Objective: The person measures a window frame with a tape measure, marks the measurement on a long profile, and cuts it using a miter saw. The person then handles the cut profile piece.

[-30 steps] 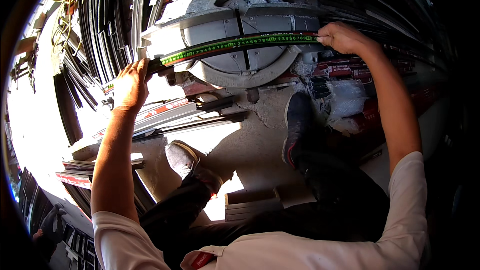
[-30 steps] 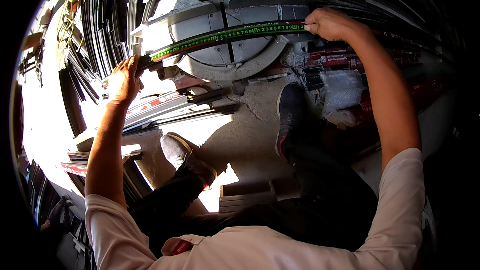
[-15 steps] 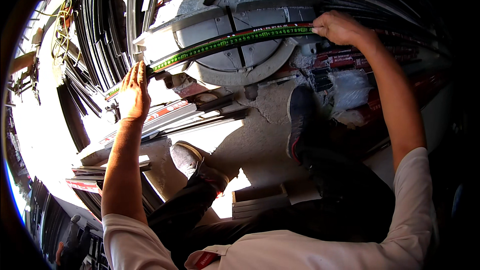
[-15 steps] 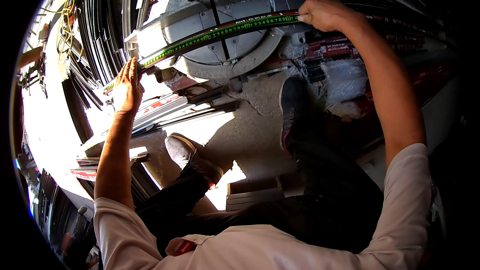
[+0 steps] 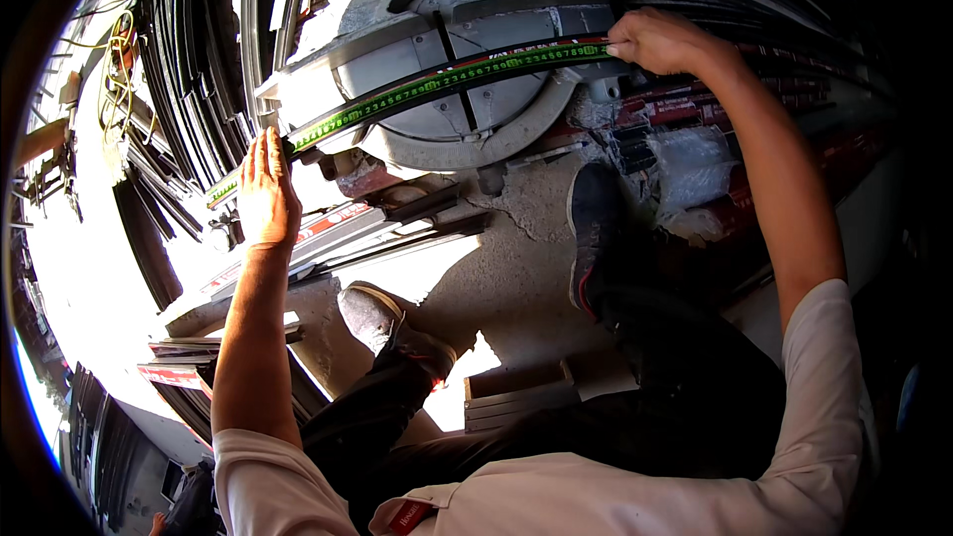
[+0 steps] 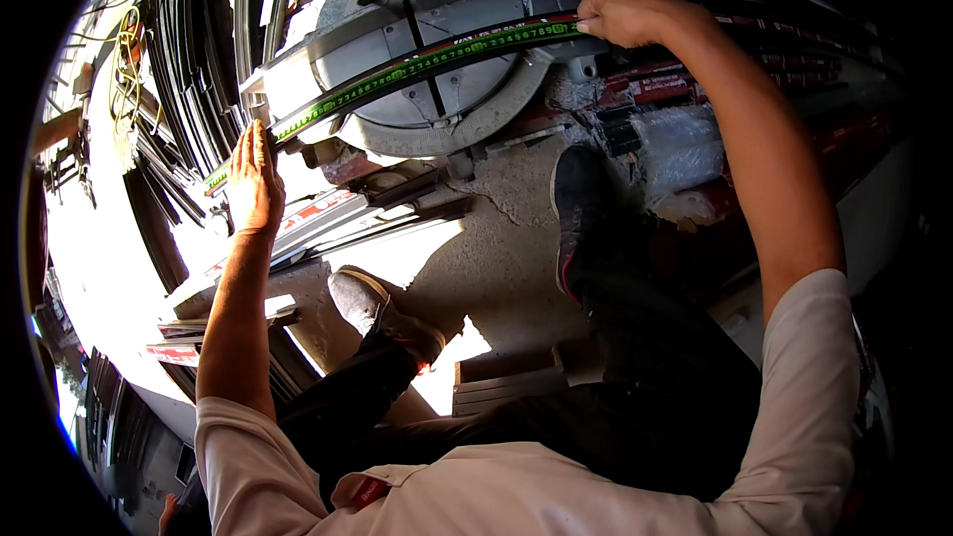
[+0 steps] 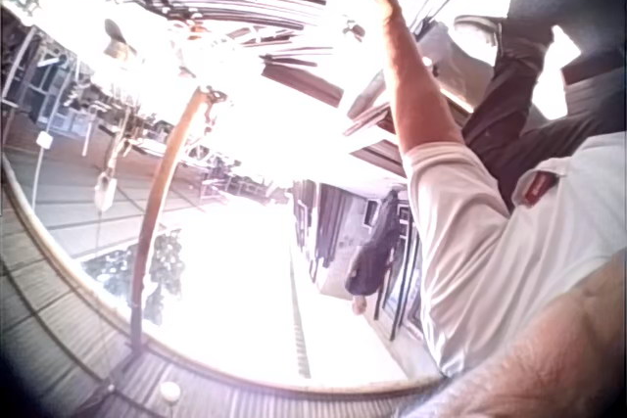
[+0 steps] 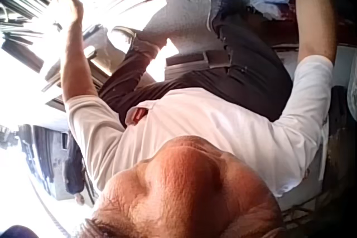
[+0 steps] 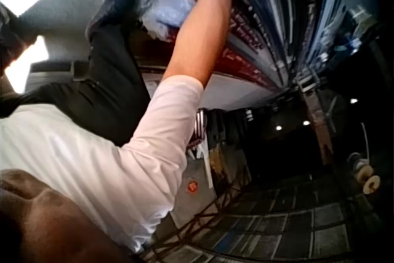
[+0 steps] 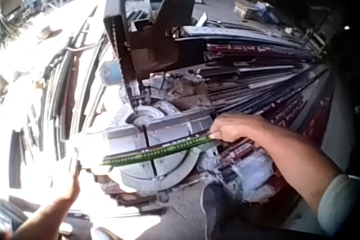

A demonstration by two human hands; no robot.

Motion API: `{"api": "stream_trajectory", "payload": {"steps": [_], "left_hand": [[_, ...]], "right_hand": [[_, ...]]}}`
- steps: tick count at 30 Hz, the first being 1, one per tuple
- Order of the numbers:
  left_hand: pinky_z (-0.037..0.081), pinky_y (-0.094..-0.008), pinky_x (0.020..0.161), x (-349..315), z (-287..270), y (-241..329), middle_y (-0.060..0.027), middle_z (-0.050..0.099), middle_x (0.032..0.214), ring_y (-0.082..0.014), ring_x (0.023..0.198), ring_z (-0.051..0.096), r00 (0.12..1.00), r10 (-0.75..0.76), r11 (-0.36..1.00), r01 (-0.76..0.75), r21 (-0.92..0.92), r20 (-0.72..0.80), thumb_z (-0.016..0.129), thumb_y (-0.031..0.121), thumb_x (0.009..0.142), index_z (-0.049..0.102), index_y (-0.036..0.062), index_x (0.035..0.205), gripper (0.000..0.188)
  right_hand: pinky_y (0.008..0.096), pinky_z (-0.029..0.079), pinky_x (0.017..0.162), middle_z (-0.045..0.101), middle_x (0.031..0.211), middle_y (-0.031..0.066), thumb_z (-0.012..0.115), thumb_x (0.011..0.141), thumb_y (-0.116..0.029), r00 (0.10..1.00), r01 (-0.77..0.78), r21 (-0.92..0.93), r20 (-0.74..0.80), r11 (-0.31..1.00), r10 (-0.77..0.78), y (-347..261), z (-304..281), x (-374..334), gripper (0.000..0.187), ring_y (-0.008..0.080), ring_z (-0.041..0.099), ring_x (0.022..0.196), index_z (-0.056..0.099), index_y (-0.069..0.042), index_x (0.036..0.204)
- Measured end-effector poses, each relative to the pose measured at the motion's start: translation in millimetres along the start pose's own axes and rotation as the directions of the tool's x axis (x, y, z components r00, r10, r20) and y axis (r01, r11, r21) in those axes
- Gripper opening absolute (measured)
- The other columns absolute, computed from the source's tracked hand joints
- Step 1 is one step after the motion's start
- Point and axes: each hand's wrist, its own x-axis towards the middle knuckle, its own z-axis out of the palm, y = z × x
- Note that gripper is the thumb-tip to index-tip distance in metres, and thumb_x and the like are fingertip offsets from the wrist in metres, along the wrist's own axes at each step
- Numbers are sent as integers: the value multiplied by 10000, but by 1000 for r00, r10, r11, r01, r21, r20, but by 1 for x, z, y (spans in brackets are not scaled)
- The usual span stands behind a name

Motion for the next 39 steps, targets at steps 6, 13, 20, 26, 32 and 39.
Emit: {"api": "stream_trajectory", "payload": {"steps": [6,13,20,26,32,39], "left_hand": [[398,-486,1182,-1,1,0,-259,565,1458,-401,1367,537,1000,9,1000,-9,-24,-14,566,100,1029,453,-37,1511,514],[349,-491,1210,4,-12,18,-259,513,1504,-407,1413,478,998,-63,989,63,-135,10,596,57,952,413,-12,1547,626],[351,-519,1200,26,-40,89,-282,455,1538,-450,1435,434,992,-121,914,93,-395,-45,583,25,877,416,60,1577,721],[209,-562,1260,53,-58,188,-269,323,1628,-428,1509,337,998,-62,908,61,-414,12,656,270,916,335,184,1639,795],[122,-709,1206,73,-61,250,-351,221,1642,-521,1545,189,984,-157,869,180,-461,89,708,298,852,307,228,1652,897],[106,-738,1184,78,-60,268,-350,129,1676,-531,1571,77,952,-236,850,299,-433,194,720,356,836,251,290,1669,958]], "right_hand": [[470,498,715,685,784,177,654,1007,-271,1000,12,26,19,1000,-12,0,-2,3,298,345,669,757,696,-2,886],[446,439,635,572,655,143,664,995,-235,998,58,65,0,996,-58,8,3,8,289,267,535,612,649,16,854],[446,440,630,575,659,140,658,1000,-233,1000,21,67,22,998,-22,3,1,8,289,254,534,612,648,15,852],[441,439,624,568,650,129,650,1007,-233,999,25,65,27,998,-27,3,-2,5,293,249,525,603,644,12,847],[440,443,628,560,649,122,649,1007,-235,998,17,71,52,997,-21,-2,-6,5,298,243,525,605,644,17,849],[436,448,636,567,653,117,654,1001,-228,998,51,63,30,997,-53,3,-3,6,294,244,526,610,644,16,835]]}}
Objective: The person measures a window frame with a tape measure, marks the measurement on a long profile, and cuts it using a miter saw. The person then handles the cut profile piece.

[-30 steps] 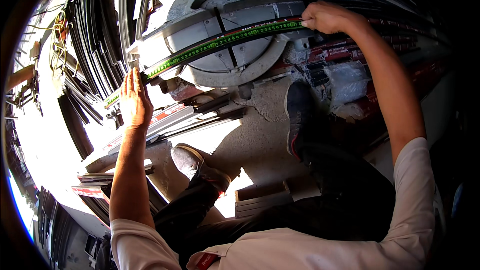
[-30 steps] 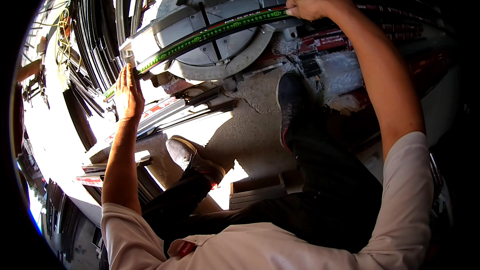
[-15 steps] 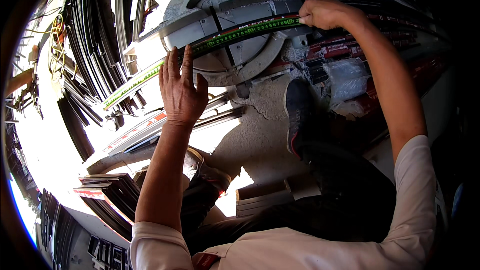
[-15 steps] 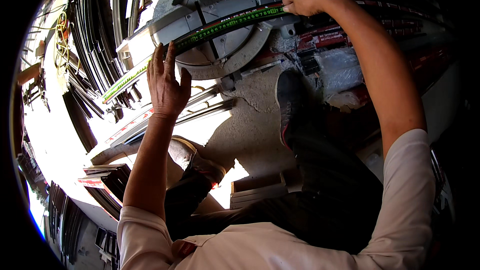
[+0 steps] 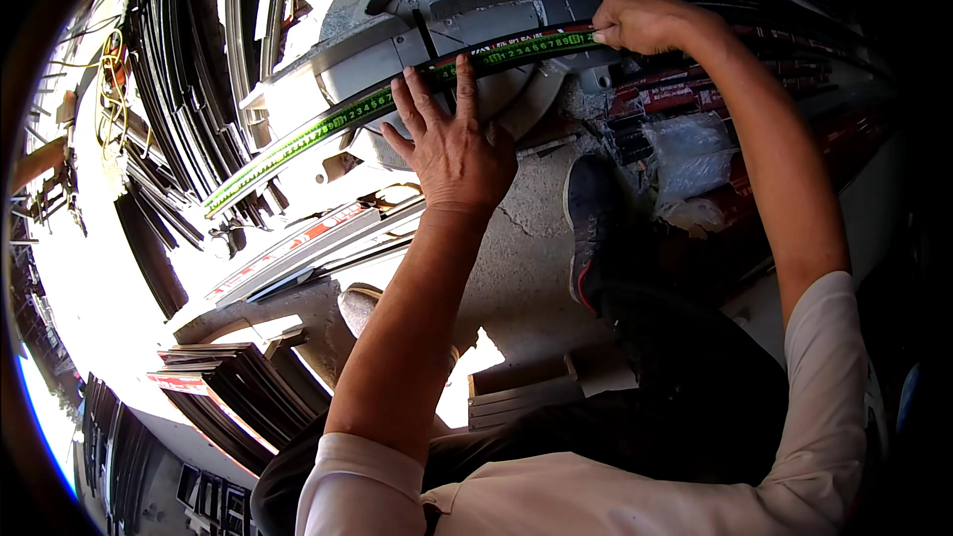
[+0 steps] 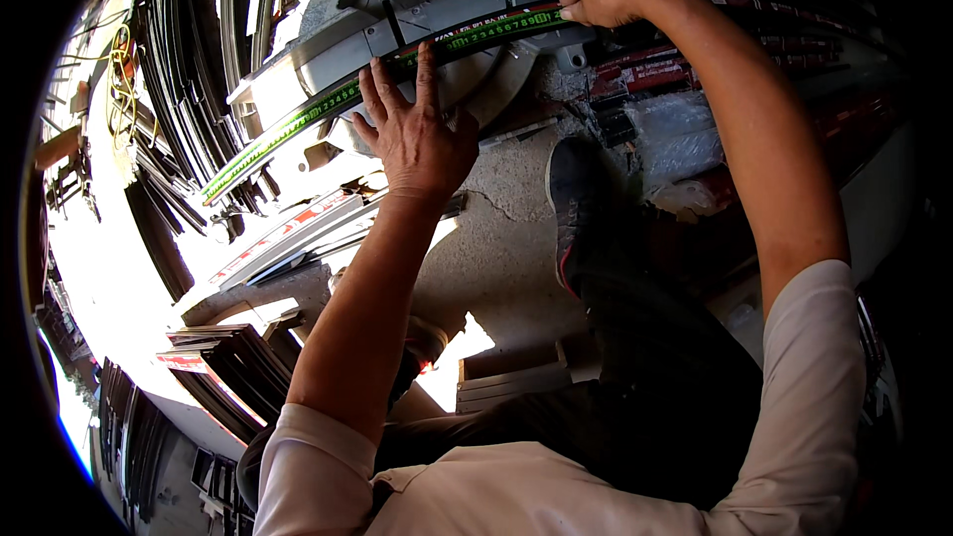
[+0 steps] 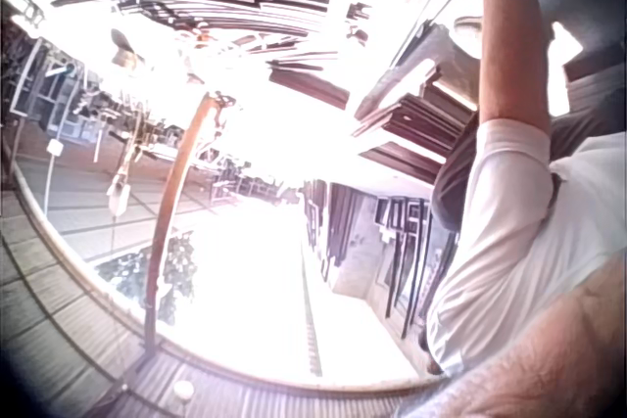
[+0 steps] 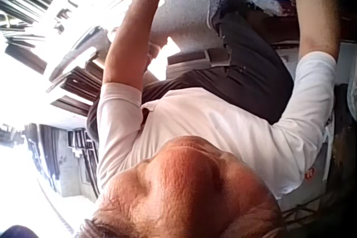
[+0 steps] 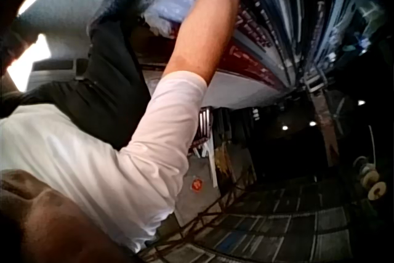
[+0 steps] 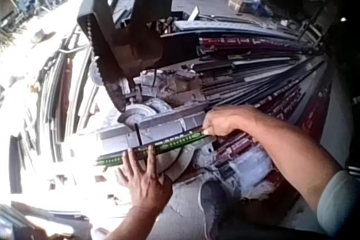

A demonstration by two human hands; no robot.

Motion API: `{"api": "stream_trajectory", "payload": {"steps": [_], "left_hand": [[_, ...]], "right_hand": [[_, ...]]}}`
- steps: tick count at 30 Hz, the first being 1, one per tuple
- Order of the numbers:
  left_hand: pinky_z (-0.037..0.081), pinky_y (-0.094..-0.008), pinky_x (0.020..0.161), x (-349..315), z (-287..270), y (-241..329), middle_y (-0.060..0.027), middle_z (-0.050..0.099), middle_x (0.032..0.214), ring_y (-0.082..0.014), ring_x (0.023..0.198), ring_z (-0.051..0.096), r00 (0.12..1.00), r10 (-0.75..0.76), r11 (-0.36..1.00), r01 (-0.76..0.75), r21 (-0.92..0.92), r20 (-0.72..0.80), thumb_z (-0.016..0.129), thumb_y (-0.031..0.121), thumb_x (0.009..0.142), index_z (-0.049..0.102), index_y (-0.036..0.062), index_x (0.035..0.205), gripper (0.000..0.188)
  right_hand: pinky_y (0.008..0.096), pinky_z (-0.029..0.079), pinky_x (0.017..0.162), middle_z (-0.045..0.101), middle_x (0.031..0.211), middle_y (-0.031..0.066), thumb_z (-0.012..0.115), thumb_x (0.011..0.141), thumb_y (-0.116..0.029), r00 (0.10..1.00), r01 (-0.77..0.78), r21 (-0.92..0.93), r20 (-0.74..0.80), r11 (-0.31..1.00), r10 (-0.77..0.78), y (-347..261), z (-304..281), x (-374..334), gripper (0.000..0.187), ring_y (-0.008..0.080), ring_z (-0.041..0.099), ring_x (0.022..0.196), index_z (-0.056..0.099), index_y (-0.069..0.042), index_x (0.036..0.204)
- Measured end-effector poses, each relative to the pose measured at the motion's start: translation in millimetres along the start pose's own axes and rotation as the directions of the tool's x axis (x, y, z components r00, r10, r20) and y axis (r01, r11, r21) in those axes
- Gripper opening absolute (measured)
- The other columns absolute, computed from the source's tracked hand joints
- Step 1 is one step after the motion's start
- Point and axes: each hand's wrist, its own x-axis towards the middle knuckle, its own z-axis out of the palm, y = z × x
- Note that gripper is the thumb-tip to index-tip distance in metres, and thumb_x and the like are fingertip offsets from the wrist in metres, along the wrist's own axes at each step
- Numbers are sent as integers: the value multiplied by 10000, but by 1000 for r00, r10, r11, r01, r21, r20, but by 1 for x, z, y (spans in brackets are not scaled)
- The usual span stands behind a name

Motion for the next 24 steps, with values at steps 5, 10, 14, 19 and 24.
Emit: {"api": "stream_trajectory", "payload": {"steps": [5,10,14,19,24], "left_hand": [[116,-724,1189,1,4,2,-353,125,1675,-531,1572,68,1000,-18,1000,18,8,0,721,354,836,258,269,1669,956],[129,-703,1198,0,7,-1,-353,124,1673,-544,1562,85,1000,5,999,-4,44,-8,721,359,850,271,258,1664,936],[138,-689,1203,1,9,0,-358,125,1669,-552,1557,91,1000,2,999,-1,45,-13,719,350,858,274,256,1662,924],[122,-700,1201,2,10,3,-361,115,1670,-550,1562,67,1000,-8,1000,8,30,-5,695,319,870,253,258,1668,914],[95,-732,1189,2,10,0,-353,83,1680,-540,1572,28,1000,-16,1000,16,21,1,648,279,889,223,254,1676,895]], "right_hand": [[439,447,638,569,657,123,654,1001,-230,1000,-20,4,17,1000,20,-3,-2,-1,297,250,533,618,644,14,830],[450,451,650,588,679,145,656,1002,-233,1000,-25,-9,-6,1000,25,-1,0,-1,293,277,545,633,652,16,846],[460,464,674,626,723,172,661,1007,-253,1000,-9,-8,-27,1000,9,2,3,-3,291,314,579,666,656,10,882],[470,518,767,703,869,170,672,1001,-292,990,4,-68,-140,998,-13,7,13,-8,258,357,686,868,695,-35,989],[490,533,855,707,1025,150,694,983,-301,968,-17,-153,-249,988,-22,-1,21,-13,263,368,689,1038,671,-80,1125]]}}
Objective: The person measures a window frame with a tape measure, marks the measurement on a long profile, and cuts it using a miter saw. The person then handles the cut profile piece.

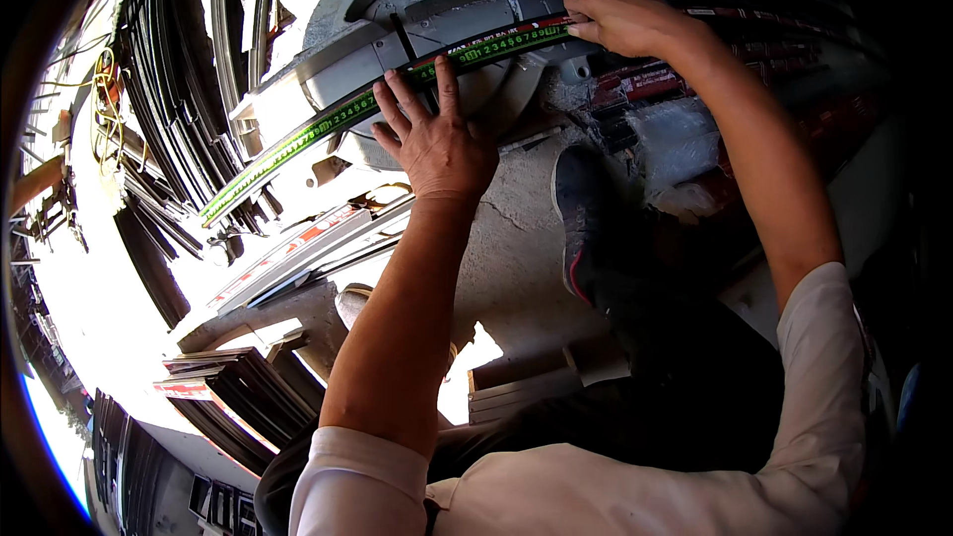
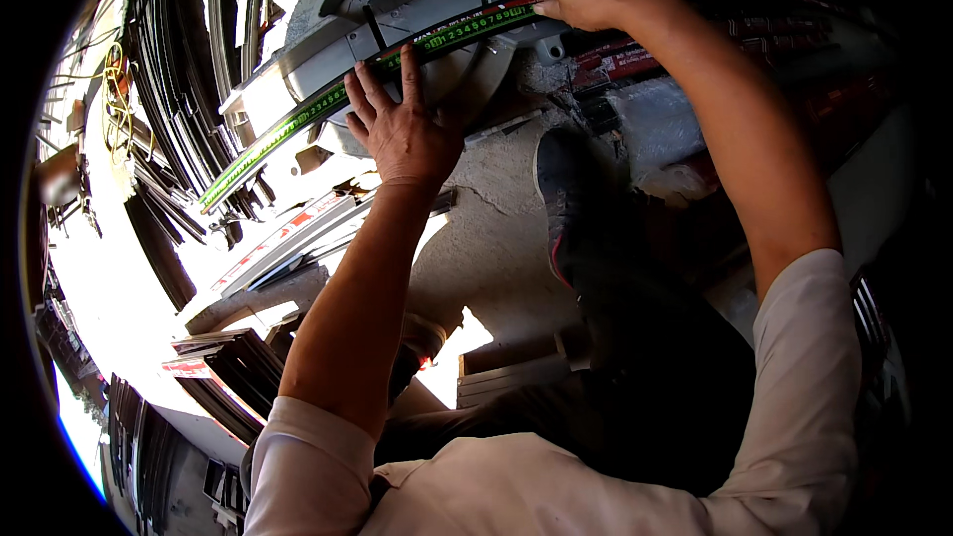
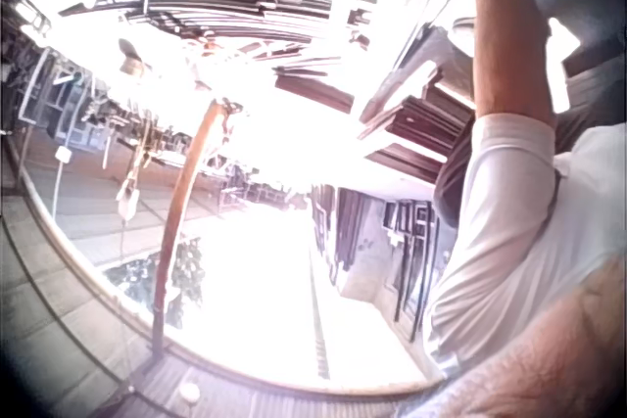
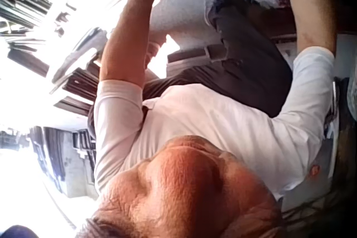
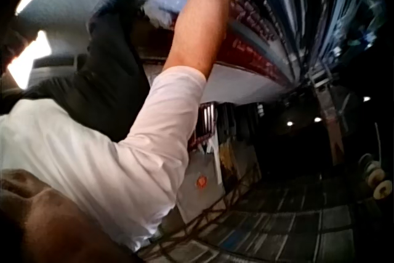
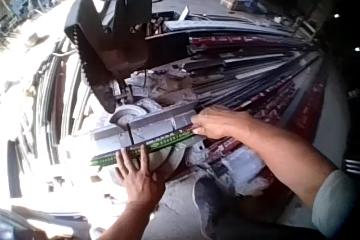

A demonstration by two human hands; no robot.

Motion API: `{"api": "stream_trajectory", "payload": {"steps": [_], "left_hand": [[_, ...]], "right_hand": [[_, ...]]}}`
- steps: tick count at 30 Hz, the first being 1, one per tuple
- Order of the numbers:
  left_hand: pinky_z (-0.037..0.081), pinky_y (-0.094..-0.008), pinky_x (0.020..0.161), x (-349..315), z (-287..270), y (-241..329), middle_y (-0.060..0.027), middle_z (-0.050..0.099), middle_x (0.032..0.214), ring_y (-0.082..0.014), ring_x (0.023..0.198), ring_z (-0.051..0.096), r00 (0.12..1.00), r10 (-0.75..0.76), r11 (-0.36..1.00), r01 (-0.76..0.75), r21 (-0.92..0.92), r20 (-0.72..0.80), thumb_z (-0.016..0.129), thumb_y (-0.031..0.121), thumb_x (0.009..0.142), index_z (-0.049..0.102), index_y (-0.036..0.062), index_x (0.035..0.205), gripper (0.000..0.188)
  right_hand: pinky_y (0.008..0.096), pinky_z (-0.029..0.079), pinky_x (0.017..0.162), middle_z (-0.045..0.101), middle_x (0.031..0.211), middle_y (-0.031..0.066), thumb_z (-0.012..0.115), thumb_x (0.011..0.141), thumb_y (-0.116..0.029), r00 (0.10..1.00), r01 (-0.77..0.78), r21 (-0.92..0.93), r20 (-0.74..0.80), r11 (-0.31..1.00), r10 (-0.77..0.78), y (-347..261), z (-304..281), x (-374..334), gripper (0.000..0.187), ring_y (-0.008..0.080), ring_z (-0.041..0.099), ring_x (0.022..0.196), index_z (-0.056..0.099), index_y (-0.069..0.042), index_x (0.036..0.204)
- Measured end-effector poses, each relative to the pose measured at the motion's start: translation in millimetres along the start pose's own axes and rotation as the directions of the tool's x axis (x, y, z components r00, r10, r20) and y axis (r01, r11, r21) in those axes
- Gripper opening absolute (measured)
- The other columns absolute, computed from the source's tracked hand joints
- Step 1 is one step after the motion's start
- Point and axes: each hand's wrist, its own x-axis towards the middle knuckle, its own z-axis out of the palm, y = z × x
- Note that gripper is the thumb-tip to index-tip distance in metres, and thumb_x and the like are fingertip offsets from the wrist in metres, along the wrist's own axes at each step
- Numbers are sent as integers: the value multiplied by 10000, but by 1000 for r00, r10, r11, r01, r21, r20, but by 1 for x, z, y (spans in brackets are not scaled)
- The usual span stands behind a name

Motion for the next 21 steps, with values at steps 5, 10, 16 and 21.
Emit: {"api": "stream_trajectory", "payload": {"steps": [5,10,16,21], "left_hand": [[91,-732,1195,0,1,4,-345,75,1682,-540,1572,25,1000,6,1000,-6,8,7,630,265,877,209,257,1679,906],[128,-696,1205,0,3,4,-346,116,1674,-540,1563,75,999,18,998,-17,54,-26,661,323,864,222,290,1677,925],[88,-738,1191,-1,1,1,-349,73,1679,-549,1567,28,1000,8,1000,-8,14,-1,614,287,885,200,262,1684,900],[111,-721,1196,0,5,2,-349,102,1674,-549,1562,58,999,25,999,-24,31,-27,645,320,875,207,282,1681,918]], "right_hand": [[508,534,867,645,1038,127,705,967,-288,973,46,-80,-224,996,-63,3,27,-13,286,380,660,1030,622,-85,1150],[454,527,931,627,1129,118,717,956,-291,850,129,-207,-480,970,-216,-3,32,-23,361,327,633,1094,641,-73,1233],[406,555,804,618,1005,82,733,908,-83,641,420,-66,-684,905,-348,-69,41,-55,217,272,641,918,660,-25,1104],[486,582,853,660,1046,156,589,952,-166,947,307,230,-166,924,-273,-92,118,-75,183,347,679,1050,640,-37,1072]]}}
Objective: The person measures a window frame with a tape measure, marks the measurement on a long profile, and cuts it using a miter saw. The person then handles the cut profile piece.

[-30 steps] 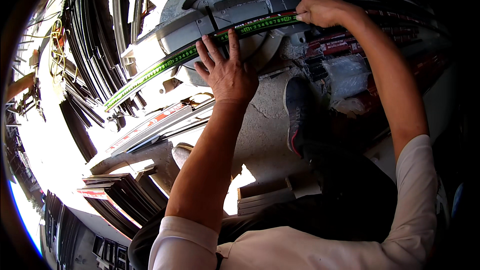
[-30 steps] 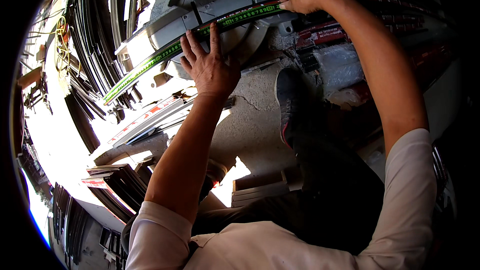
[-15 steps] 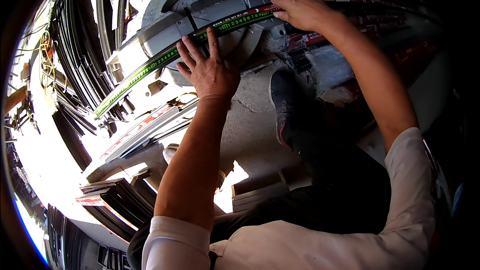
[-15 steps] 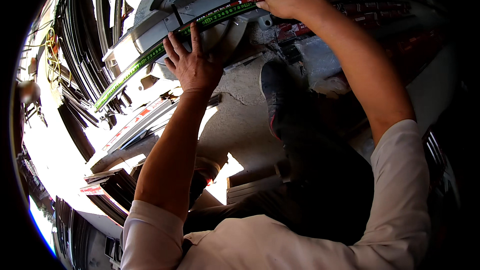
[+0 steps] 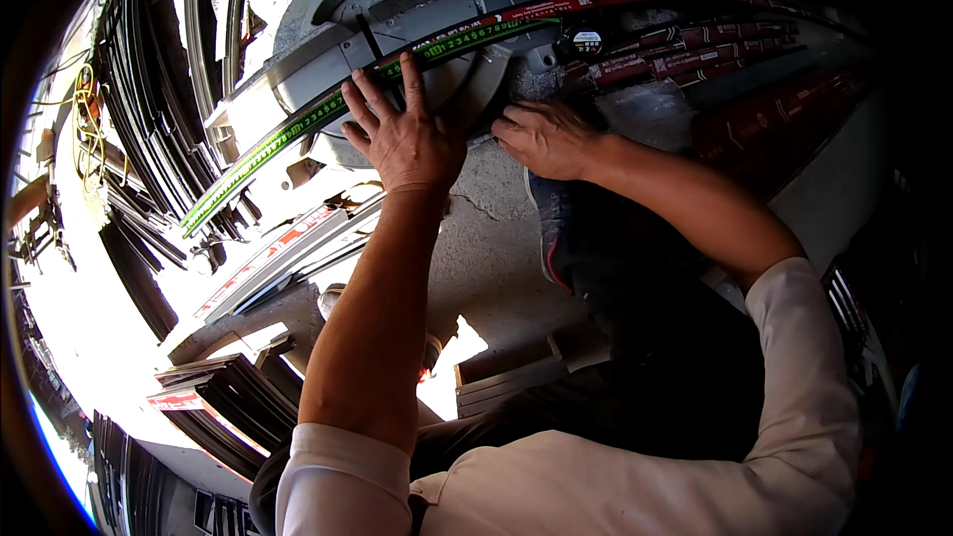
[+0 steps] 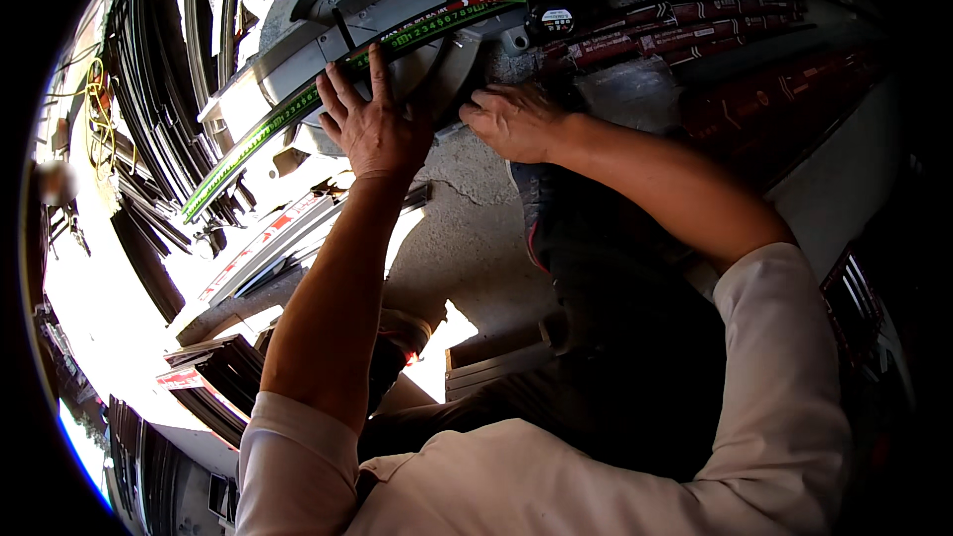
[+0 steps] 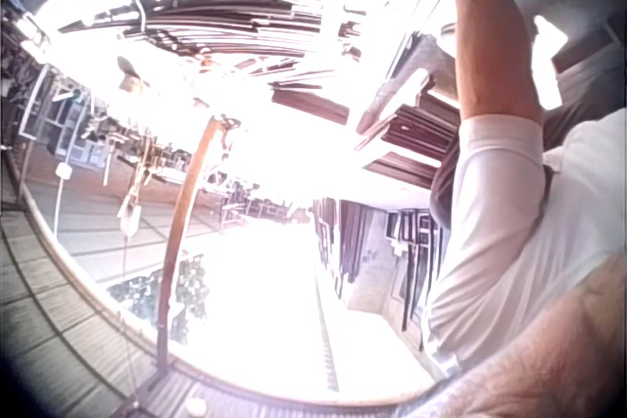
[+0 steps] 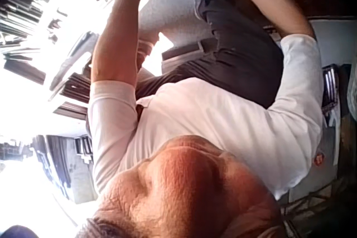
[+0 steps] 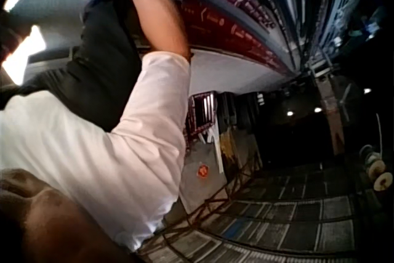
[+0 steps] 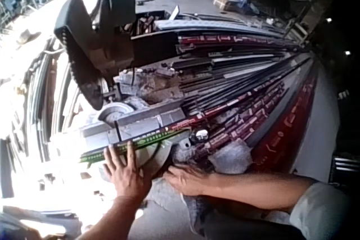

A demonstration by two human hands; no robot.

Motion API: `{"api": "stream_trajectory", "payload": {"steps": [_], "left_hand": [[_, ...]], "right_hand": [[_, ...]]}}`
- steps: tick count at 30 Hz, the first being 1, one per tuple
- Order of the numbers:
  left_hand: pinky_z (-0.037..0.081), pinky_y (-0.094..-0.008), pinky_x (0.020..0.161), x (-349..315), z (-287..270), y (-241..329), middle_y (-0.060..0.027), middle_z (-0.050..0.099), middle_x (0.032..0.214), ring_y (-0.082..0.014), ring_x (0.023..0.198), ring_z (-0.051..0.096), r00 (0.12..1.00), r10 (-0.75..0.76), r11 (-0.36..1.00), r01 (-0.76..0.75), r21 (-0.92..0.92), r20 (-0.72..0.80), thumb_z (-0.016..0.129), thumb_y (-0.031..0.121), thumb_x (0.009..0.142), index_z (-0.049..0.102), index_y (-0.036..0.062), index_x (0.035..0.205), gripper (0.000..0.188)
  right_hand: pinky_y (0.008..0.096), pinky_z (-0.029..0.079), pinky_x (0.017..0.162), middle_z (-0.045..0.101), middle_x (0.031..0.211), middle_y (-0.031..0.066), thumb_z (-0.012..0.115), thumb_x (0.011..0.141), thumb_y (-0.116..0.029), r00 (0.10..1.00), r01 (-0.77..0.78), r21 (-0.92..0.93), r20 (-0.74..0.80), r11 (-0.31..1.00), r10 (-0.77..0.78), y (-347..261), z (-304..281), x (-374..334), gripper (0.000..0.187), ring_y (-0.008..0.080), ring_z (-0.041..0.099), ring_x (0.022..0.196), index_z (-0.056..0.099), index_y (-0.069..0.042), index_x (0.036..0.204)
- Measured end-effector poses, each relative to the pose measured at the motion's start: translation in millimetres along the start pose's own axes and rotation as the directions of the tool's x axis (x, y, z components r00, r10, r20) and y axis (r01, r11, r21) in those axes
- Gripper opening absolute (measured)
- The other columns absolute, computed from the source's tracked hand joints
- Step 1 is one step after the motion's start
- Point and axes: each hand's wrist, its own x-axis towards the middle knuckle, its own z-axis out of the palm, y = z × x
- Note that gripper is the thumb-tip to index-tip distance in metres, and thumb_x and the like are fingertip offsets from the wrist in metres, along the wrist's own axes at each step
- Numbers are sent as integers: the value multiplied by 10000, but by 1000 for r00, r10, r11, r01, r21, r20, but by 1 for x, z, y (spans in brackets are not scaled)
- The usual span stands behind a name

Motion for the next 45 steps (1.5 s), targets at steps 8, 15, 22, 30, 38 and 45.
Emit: {"api": "stream_trajectory", "payload": {"steps": [8,15,22,30,38,45], "left_hand": [[110,-735,1189,0,-2,-1,-356,81,1672,-554,1560,49,1000,4,1000,-4,0,9,625,296,870,194,261,1683,921],[126,-703,1202,0,0,1,-363,118,1667,-556,1553,84,1000,16,999,-16,29,1,657,337,876,207,272,1681,925],[129,-700,1204,-2,1,-3,-358,110,1671,-555,1555,83,1000,4,999,-4,38,-6,651,344,881,209,272,1681,917],[123,-710,1204,0,0,-3,-349,95,1676,-545,1565,61,1000,-14,1000,13,20,11,663,326,877,208,284,1678,922],[122,-719,1199,0,-2,-1,-346,74,1684,-541,1571,36,999,-19,1000,19,20,31,666,330,891,201,280,1681,918],[137,-695,1205,1,0,-2,-345,117,1673,-547,1563,73,1000,-21,997,20,80,16,770,428,823,221,267,1675,1026]], "right_hand": [[513,586,893,666,1173,215,465,1030,-240,971,-3,-120,236,993,32,33,54,5,344,402,680,1087,614,-26,1255],[511,593,857,672,1202,213,478,1021,-235,981,57,-173,190,983,-24,48,98,22,333,376,691,1083,653,-25,1211],[478,577,870,664,1196,200,509,991,-248,945,283,-310,254,908,-208,45,75,14,341,351,677,1110,650,-35,1217],[507,557,778,695,948,201,634,972,-186,999,-32,13,28,999,31,27,26,-19,204,404,693,930,596,-46,1116],[516,527,758,668,930,226,641,993,-156,986,-164,255,74,953,150,5,3,-14,208,434,675,901,538,-41,1132],[464,510,788,616,944,137,653,987,-114,994,34,291,-110,956,-2,7,-23,6,149,366,638,926,630,-27,1106]]}}
